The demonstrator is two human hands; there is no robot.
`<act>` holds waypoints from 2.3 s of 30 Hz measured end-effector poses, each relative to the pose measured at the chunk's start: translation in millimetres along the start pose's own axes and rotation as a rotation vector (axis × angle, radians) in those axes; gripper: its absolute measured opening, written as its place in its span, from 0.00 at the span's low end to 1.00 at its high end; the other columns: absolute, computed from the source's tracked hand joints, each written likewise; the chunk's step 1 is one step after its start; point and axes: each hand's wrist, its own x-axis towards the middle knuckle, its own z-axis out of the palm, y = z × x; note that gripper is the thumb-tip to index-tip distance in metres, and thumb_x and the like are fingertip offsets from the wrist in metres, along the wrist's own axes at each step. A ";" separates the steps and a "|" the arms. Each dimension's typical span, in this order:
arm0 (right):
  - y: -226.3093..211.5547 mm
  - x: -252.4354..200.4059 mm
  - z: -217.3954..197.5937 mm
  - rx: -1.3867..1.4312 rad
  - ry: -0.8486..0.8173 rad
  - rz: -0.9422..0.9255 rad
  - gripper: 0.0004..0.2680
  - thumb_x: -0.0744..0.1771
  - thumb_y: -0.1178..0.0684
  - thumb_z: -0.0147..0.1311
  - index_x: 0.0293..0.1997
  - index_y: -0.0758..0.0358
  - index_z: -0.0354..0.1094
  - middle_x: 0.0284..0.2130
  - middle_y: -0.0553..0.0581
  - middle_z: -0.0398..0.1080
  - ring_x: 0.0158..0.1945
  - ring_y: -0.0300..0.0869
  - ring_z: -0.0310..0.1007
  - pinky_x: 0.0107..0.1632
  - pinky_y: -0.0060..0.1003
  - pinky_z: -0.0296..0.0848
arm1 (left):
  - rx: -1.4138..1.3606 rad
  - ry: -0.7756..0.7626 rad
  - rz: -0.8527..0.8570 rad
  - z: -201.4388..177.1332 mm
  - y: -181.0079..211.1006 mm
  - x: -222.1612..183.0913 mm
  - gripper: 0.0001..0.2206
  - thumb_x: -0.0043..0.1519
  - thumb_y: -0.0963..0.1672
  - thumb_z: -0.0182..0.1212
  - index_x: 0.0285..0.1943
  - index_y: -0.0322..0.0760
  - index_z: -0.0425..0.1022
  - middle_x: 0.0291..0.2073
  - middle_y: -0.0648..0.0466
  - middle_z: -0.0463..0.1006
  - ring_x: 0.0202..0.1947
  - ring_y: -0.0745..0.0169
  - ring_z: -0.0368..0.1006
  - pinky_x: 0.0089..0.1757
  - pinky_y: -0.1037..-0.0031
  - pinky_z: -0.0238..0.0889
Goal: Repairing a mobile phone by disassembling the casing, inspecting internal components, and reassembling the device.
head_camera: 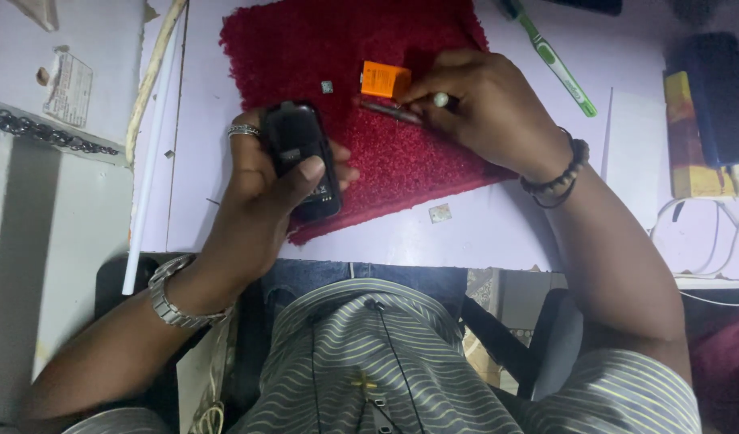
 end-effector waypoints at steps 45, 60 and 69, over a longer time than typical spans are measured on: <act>-12.3 3.3 15.8 -0.211 0.027 0.002 0.01 0.71 0.61 0.62 0.43 0.67 0.76 0.39 0.61 0.77 0.39 0.53 0.76 0.40 0.47 0.73 | -0.128 -0.056 0.092 -1.0 -17.5 8.3 0.25 0.71 0.44 0.57 0.74 0.39 0.50 0.72 0.31 0.70 0.73 0.42 0.70 0.63 0.52 0.73; -30.6 -4.5 11.8 -0.062 0.164 0.001 0.13 0.64 0.79 0.59 0.49 0.73 0.76 0.47 0.64 0.81 0.53 0.57 0.83 0.56 0.49 0.80 | -0.101 -0.130 0.164 -6.5 -21.8 8.6 0.23 0.73 0.48 0.57 0.71 0.37 0.53 0.73 0.29 0.67 0.75 0.31 0.67 0.67 0.49 0.69; -46.3 -7.4 11.3 -0.095 0.165 -0.131 0.14 0.64 0.77 0.64 0.51 0.69 0.79 0.42 0.61 0.82 0.44 0.53 0.82 0.48 0.46 0.82 | -0.072 -0.126 0.167 -6.3 -21.1 8.5 0.22 0.73 0.48 0.57 0.71 0.37 0.56 0.72 0.33 0.70 0.74 0.35 0.70 0.67 0.51 0.70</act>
